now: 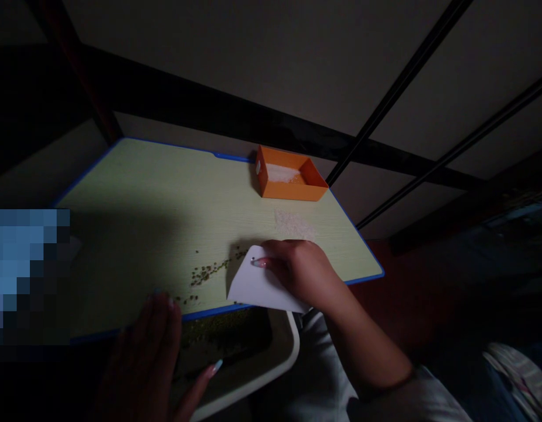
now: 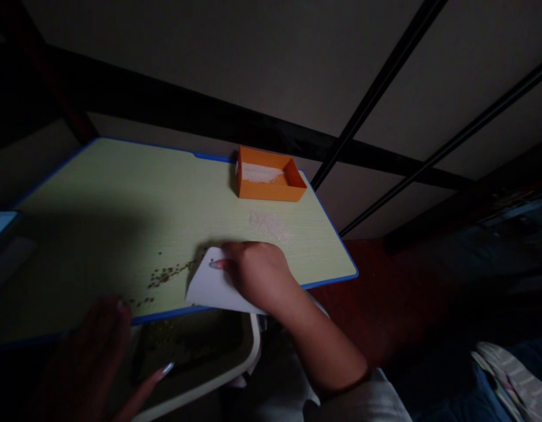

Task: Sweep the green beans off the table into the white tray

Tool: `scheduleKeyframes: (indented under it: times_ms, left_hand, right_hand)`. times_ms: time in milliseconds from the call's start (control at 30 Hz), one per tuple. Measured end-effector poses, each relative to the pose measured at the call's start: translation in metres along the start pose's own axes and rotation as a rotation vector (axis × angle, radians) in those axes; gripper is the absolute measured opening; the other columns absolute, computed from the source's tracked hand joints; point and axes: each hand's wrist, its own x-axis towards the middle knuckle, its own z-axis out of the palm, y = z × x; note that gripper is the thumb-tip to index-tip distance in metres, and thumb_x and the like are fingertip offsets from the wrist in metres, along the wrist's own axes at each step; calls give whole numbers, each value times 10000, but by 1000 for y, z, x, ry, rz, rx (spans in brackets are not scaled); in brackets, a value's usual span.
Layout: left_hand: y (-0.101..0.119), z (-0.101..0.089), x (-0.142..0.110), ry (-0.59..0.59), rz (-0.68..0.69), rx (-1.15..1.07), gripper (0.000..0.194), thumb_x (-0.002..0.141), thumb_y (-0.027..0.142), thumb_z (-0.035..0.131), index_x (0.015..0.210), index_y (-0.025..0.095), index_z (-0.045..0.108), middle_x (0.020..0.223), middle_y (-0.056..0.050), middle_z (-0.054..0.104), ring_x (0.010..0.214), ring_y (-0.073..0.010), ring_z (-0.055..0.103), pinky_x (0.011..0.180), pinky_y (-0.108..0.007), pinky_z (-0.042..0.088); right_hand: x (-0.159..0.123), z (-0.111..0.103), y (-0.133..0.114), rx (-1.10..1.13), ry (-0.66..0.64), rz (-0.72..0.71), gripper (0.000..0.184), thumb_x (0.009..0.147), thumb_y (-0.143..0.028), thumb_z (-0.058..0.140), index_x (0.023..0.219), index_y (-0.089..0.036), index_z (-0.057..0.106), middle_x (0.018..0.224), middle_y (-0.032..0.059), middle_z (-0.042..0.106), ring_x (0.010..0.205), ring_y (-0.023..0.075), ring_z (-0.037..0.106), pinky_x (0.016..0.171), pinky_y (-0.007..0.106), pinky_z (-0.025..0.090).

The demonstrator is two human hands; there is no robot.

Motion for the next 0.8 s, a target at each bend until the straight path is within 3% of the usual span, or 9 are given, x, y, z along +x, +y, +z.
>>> scheduleKeyframes:
  times_ms: [300, 567, 800]
  left_hand:
    - [0, 1, -1, 2, -13, 3, 918, 835, 522, 507, 1608, 221, 112, 1766, -89, 104, 1513, -479, 371, 1038, -726, 489]
    - [-3, 5, -3, 40, 5, -14, 905, 839, 503, 528, 1602, 199, 148, 1763, -86, 127, 1595, -393, 249, 1205, -662, 364]
    - [-8, 16, -6, 124, 21, -70, 917, 813, 456, 576, 1597, 203, 173, 1754, -81, 185, 1605, -348, 241, 1270, -630, 289]
  right_hand:
    - [-1, -1, 0, -7, 24, -40, 162, 982, -279, 590, 1005, -203, 731, 901, 65, 779, 779, 190, 672, 668, 304, 356]
    - [-4, 3, -4, -11, 32, -135, 178, 988, -327, 590, 975, -196, 710, 849, 53, 770, 694, 173, 646, 632, 304, 346]
    - [-41, -2, 8, 73, 356, -187, 255, 1018, -278, 517, 793, -196, 604, 673, 25, 651, 613, 154, 589, 575, 279, 408]
